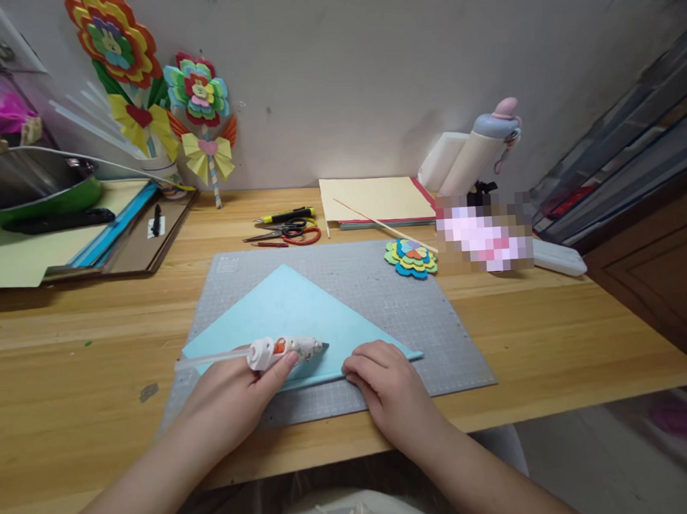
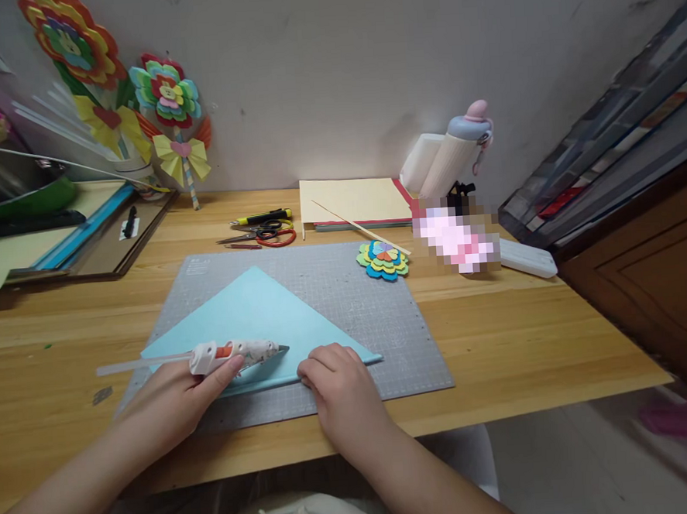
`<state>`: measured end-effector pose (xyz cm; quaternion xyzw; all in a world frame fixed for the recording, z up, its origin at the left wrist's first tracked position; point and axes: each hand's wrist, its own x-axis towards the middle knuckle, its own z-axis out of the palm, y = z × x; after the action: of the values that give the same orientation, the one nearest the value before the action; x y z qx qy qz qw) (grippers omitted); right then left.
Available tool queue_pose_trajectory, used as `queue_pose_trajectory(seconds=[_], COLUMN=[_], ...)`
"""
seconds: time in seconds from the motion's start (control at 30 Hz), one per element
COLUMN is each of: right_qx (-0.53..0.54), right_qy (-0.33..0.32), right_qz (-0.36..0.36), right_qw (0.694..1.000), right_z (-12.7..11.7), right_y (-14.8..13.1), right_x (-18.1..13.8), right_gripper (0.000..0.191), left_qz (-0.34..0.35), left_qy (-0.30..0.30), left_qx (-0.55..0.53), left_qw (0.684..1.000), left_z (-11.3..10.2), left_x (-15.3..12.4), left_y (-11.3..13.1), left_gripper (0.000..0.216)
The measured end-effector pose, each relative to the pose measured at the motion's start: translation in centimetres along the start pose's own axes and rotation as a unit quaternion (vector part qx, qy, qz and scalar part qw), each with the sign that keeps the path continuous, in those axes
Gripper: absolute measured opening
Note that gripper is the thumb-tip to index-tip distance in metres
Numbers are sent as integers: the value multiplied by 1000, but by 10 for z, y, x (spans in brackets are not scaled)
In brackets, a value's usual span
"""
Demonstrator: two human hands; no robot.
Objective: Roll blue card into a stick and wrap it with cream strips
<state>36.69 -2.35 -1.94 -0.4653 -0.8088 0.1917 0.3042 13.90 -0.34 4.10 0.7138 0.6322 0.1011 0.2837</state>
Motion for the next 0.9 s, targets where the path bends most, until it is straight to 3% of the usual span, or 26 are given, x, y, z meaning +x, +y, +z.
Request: queue_pose_trajectory(seconds=[0.33, 0.63, 0.9], right_qx=[-2, 4, 1], right_qy=[2, 2, 2], right_qz=[2, 0, 0], right_qw=[1000, 1000, 1000], right_z=[0, 1, 1], right_y=[-1, 0, 1], right_x=[0, 0, 0], right_gripper=[18, 17, 19], left_qz=[-19, -53, -69], left_qy=[-42, -47, -36], left_qx=[-51, -11, 4], left_qw=[998, 997, 997], left_z=[-3, -12, -18], left_x=[-3, -4, -8], left_y=[-11, 7, -5], left_gripper=[47, 47, 46])
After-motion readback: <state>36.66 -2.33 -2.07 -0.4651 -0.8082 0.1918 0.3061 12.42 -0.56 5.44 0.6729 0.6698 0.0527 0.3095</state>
